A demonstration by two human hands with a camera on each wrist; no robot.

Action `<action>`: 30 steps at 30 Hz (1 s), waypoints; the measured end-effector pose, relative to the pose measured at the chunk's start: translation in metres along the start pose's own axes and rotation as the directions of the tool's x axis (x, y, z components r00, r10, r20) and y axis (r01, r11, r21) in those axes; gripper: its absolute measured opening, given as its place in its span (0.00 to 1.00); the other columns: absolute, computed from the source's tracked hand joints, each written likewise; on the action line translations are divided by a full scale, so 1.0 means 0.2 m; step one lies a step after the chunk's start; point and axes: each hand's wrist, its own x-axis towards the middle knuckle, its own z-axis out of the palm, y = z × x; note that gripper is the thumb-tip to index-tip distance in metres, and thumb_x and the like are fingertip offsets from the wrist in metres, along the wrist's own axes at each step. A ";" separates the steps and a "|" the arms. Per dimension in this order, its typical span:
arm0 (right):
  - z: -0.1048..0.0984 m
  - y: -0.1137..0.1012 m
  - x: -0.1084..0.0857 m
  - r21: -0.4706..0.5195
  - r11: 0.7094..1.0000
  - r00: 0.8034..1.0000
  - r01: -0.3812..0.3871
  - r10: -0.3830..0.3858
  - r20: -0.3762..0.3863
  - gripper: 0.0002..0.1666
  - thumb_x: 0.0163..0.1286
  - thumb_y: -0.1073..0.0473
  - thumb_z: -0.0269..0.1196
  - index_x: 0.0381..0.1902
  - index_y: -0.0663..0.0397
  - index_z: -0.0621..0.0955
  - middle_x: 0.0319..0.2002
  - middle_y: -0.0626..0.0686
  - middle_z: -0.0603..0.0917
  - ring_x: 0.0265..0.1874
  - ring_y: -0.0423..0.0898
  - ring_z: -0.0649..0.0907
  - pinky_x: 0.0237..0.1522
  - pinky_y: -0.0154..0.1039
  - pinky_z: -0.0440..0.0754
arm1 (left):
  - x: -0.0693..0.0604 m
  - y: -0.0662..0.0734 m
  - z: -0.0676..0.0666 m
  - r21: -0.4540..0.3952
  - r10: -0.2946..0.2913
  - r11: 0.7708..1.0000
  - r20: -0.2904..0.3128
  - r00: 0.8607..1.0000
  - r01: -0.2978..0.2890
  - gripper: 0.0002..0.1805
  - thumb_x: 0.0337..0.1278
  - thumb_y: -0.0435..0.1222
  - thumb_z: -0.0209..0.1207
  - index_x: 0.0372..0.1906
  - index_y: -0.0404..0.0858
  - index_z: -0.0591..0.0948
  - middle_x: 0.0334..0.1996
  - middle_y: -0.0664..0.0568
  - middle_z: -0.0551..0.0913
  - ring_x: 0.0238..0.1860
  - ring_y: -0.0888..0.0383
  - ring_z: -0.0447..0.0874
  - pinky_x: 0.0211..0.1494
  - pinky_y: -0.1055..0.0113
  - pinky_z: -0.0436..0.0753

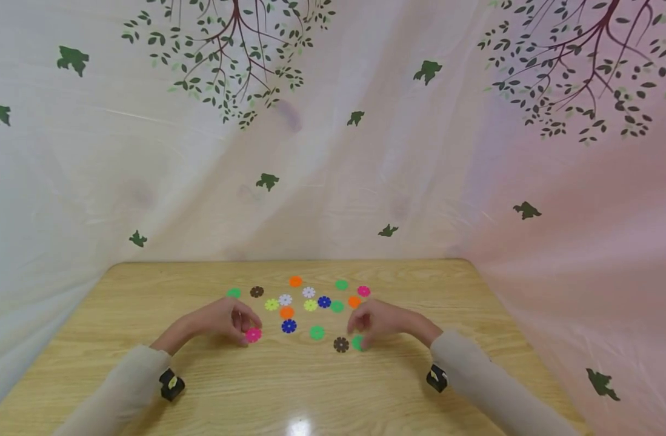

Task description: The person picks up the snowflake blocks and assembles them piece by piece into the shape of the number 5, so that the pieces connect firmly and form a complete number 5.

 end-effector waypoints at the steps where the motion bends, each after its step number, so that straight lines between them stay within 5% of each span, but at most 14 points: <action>1: 0.01 0.01 0.00 0.007 1.000 1.000 0.000 0.000 0.001 0.19 0.53 0.65 0.79 0.44 0.57 0.87 0.34 0.59 0.84 0.34 0.42 0.77 0.38 0.30 0.77 | 0.00 0.00 0.00 0.003 0.000 1.000 -0.001 1.000 0.000 0.17 0.47 0.32 0.77 0.45 0.39 0.89 0.30 0.52 0.86 0.31 0.62 0.78 0.36 0.72 0.81; 30: 0.03 0.09 0.13 0.025 0.999 0.984 -0.021 0.025 -0.178 0.13 0.59 0.72 0.72 0.40 0.56 0.83 0.37 0.52 0.85 0.34 0.39 0.81 0.40 0.32 0.83 | 0.10 0.01 0.04 -0.005 -0.027 1.000 -0.118 0.993 0.026 0.13 0.50 0.28 0.74 0.38 0.38 0.82 0.31 0.52 0.85 0.33 0.60 0.81 0.36 0.71 0.83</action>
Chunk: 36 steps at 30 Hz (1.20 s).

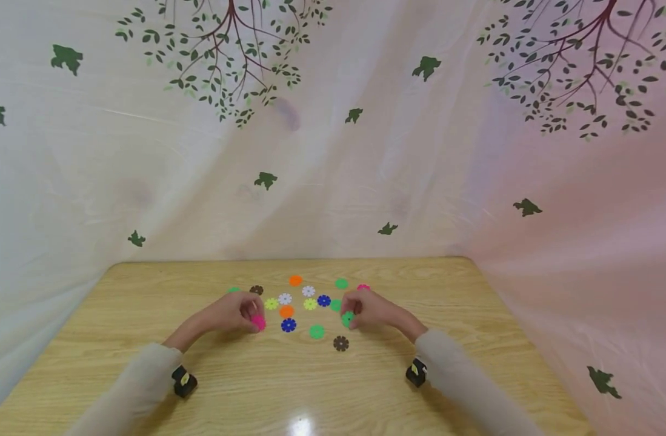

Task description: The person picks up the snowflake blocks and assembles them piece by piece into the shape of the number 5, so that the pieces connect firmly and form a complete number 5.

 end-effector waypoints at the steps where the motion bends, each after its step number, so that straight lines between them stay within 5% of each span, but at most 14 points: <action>1: 0.00 0.00 0.01 0.005 1.000 1.000 0.009 -0.009 -0.015 0.12 0.60 0.72 0.71 0.40 0.57 0.83 0.37 0.52 0.86 0.34 0.40 0.81 0.40 0.33 0.83 | 0.01 0.00 0.00 -0.002 -0.002 1.000 -0.008 1.000 0.002 0.12 0.51 0.28 0.73 0.38 0.39 0.82 0.31 0.52 0.85 0.33 0.61 0.81 0.36 0.71 0.83; 7: -0.01 0.02 0.08 0.017 1.000 0.992 0.017 -0.015 -0.128 0.08 0.66 0.71 0.67 0.42 0.60 0.86 0.38 0.56 0.89 0.36 0.42 0.84 0.40 0.33 0.83 | 0.04 0.01 0.01 -0.054 0.004 0.998 -0.055 0.998 -0.007 0.07 0.59 0.30 0.69 0.42 0.38 0.84 0.35 0.51 0.89 0.37 0.60 0.85 0.40 0.71 0.84; 15: -0.04 -0.01 0.17 0.097 0.995 0.959 0.017 0.011 -0.282 0.13 0.69 0.66 0.67 0.50 0.65 0.86 0.42 0.60 0.90 0.35 0.42 0.84 0.39 0.34 0.84 | 0.10 0.02 0.03 -0.170 0.024 0.984 -0.125 0.992 -0.045 0.13 0.65 0.30 0.65 0.52 0.30 0.85 0.38 0.44 0.88 0.36 0.59 0.84 0.38 0.67 0.87; 21: -0.06 -0.07 0.22 0.269 0.963 0.934 0.007 0.090 -0.347 0.16 0.70 0.64 0.67 0.53 0.67 0.84 0.41 0.61 0.88 0.37 0.64 0.85 0.39 0.55 0.87 | 0.16 0.04 0.03 -0.322 -0.005 0.945 -0.191 0.982 -0.058 0.16 0.67 0.32 0.63 0.56 0.28 0.82 0.42 0.38 0.87 0.41 0.43 0.87 0.45 0.52 0.90; 28: -0.07 -0.18 0.28 0.342 0.938 0.901 0.063 0.094 -0.423 0.15 0.70 0.66 0.66 0.52 0.66 0.85 0.43 0.65 0.89 0.39 0.60 0.88 0.44 0.54 0.88 | 0.23 0.13 0.01 -0.464 -0.024 0.880 -0.265 0.964 -0.105 0.17 0.67 0.32 0.64 0.56 0.28 0.81 0.46 0.34 0.87 0.48 0.33 0.86 0.52 0.40 0.85; 36: -0.06 -0.27 0.34 0.349 0.928 0.868 0.130 0.063 -0.492 0.15 0.70 0.64 0.68 0.52 0.65 0.86 0.42 0.63 0.90 0.35 0.47 0.88 0.44 0.52 0.89 | 0.28 0.21 0.02 -0.524 -0.042 0.838 -0.334 0.942 -0.149 0.16 0.65 0.32 0.65 0.55 0.29 0.82 0.47 0.35 0.88 0.45 0.43 0.89 0.57 0.36 0.82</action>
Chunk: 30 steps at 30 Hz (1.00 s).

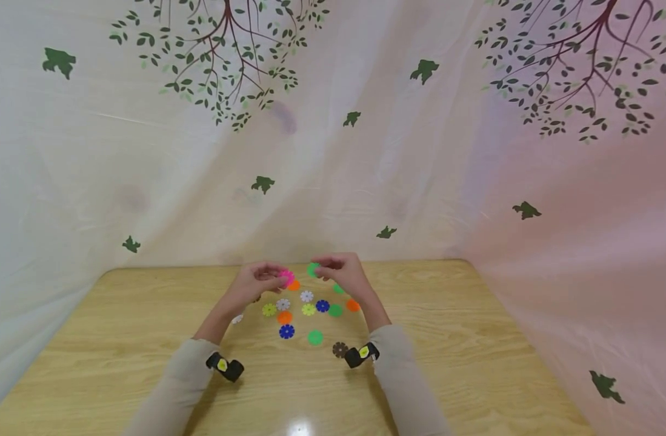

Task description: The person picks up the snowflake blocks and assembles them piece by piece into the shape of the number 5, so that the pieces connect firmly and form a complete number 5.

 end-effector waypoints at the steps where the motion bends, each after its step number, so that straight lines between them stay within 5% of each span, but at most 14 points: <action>1: 0.01 0.00 0.00 0.010 1.000 1.000 0.002 -0.002 -0.003 0.14 0.70 0.64 0.68 0.51 0.65 0.86 0.41 0.62 0.90 0.35 0.45 0.88 0.44 0.54 0.89 | 0.00 0.00 0.00 0.003 0.003 1.000 -0.010 1.000 -0.003 0.16 0.66 0.32 0.65 0.55 0.29 0.82 0.47 0.36 0.88 0.45 0.42 0.89 0.57 0.36 0.82; 5: 0.04 -0.02 0.01 0.013 1.000 1.000 0.017 -0.017 -0.011 0.12 0.69 0.64 0.68 0.49 0.63 0.87 0.39 0.59 0.90 0.35 0.47 0.89 0.44 0.55 0.89 | 0.01 0.01 0.02 0.014 0.002 1.000 -0.048 0.999 -0.001 0.17 0.67 0.34 0.65 0.56 0.31 0.83 0.47 0.37 0.87 0.47 0.38 0.88 0.57 0.37 0.82; 12: 0.07 -0.06 -0.01 -0.018 0.999 0.999 0.036 -0.037 -0.025 0.11 0.69 0.63 0.68 0.47 0.63 0.88 0.40 0.64 0.90 0.39 0.64 0.88 0.43 0.50 0.89 | 0.00 0.03 0.03 0.024 0.040 0.999 -0.066 0.997 -0.039 0.17 0.68 0.33 0.63 0.57 0.29 0.83 0.47 0.34 0.86 0.42 0.48 0.89 0.53 0.45 0.87; 19: 0.09 -0.03 0.00 -0.077 0.994 0.997 0.078 -0.080 -0.023 0.09 0.69 0.65 0.68 0.44 0.63 0.88 0.40 0.63 0.90 0.33 0.37 0.87 0.42 0.55 0.88 | 0.00 0.04 0.05 0.033 0.077 0.997 -0.068 0.995 -0.075 0.17 0.69 0.32 0.62 0.57 0.27 0.83 0.48 0.33 0.86 0.45 0.39 0.87 0.48 0.59 0.89; 25: 0.10 -0.04 0.00 -0.126 0.983 0.990 0.135 -0.140 -0.027 0.07 0.68 0.65 0.69 0.42 0.61 0.89 0.41 0.60 0.90 0.37 0.38 0.87 0.40 0.34 0.87 | 0.01 0.04 0.06 0.042 0.067 0.997 -0.087 0.994 -0.064 0.17 0.70 0.31 0.60 0.58 0.26 0.82 0.48 0.34 0.86 0.47 0.34 0.85 0.45 0.70 0.88; 30: 0.11 -0.05 -0.01 -0.179 0.972 0.986 0.154 -0.163 -0.033 0.08 0.67 0.62 0.70 0.43 0.58 0.90 0.41 0.58 0.90 0.39 0.43 0.86 0.43 0.37 0.86 | 0.01 0.04 0.07 0.035 0.057 0.998 -0.096 0.994 -0.054 0.15 0.70 0.29 0.59 0.57 0.28 0.83 0.48 0.35 0.87 0.47 0.33 0.84 0.45 0.67 0.88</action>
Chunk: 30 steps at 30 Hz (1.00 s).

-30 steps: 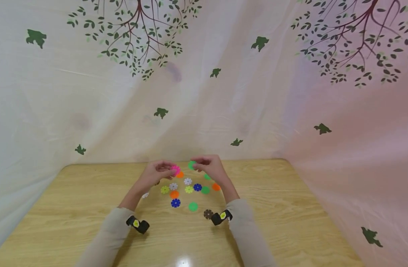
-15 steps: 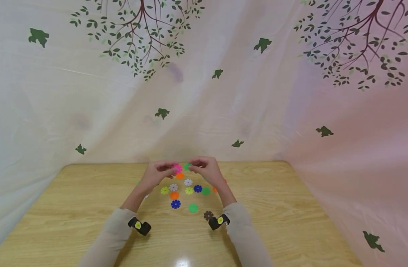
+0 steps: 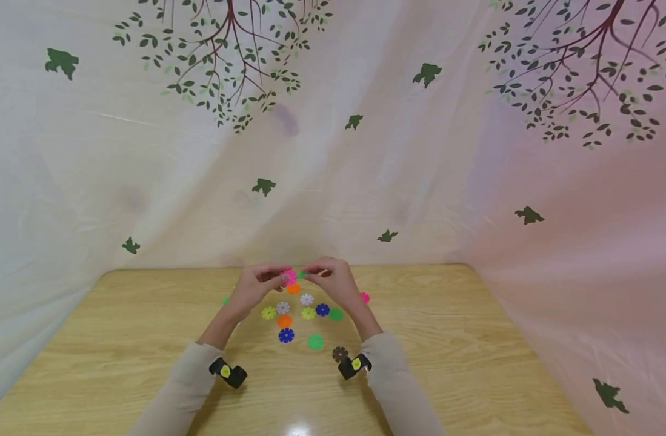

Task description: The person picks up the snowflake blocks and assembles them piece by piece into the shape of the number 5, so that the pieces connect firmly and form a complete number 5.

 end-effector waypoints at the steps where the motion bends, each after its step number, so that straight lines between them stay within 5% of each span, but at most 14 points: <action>1: 0.00 0.00 0.00 -0.009 1.000 1.000 0.004 -0.005 -0.001 0.09 0.67 0.62 0.70 0.43 0.58 0.90 0.40 0.57 0.90 0.39 0.45 0.86 0.44 0.39 0.86 | 0.00 0.00 0.00 -0.001 0.002 1.000 0.002 1.000 -0.002 0.15 0.70 0.29 0.59 0.57 0.28 0.83 0.48 0.35 0.87 0.47 0.34 0.84 0.45 0.67 0.89; 7: 0.00 -0.01 0.00 -0.019 1.000 1.000 0.018 -0.018 -0.001 0.07 0.67 0.62 0.70 0.42 0.56 0.91 0.38 0.55 0.90 0.38 0.44 0.86 0.43 0.40 0.87 | 0.00 0.00 0.01 0.032 0.036 0.999 0.013 0.999 -0.036 0.15 0.70 0.28 0.58 0.57 0.28 0.83 0.48 0.33 0.86 0.42 0.46 0.87 0.46 0.66 0.89; 14: 0.03 -0.01 0.00 -0.008 0.997 0.997 0.080 -0.080 -0.002 0.06 0.64 0.69 0.70 0.39 0.60 0.90 0.34 0.57 0.89 0.32 0.37 0.84 0.37 0.33 0.88 | 0.01 -0.01 0.01 0.046 0.003 0.999 -0.004 1.000 -0.003 0.13 0.69 0.29 0.60 0.54 0.28 0.84 0.45 0.34 0.87 0.34 0.62 0.86 0.50 0.47 0.88; 23: 0.08 -0.02 0.01 -0.008 0.995 0.994 0.104 -0.104 -0.025 0.05 0.64 0.69 0.70 0.37 0.58 0.91 0.32 0.56 0.88 0.31 0.40 0.85 0.35 0.33 0.88 | 0.00 0.01 -0.02 0.094 0.006 0.996 0.001 1.000 -0.006 0.12 0.69 0.29 0.61 0.53 0.30 0.85 0.41 0.37 0.89 0.34 0.54 0.88 0.50 0.41 0.85; 30: 0.09 -0.02 0.00 0.007 1.000 1.000 0.001 -0.001 0.025 0.08 0.66 0.66 0.70 0.43 0.59 0.90 0.41 0.58 0.90 0.40 0.50 0.88 0.41 0.35 0.88 | -0.01 0.01 -0.05 0.109 -0.002 0.994 0.046 0.999 -0.003 0.12 0.69 0.29 0.61 0.53 0.29 0.84 0.42 0.37 0.88 0.38 0.45 0.87 0.48 0.49 0.89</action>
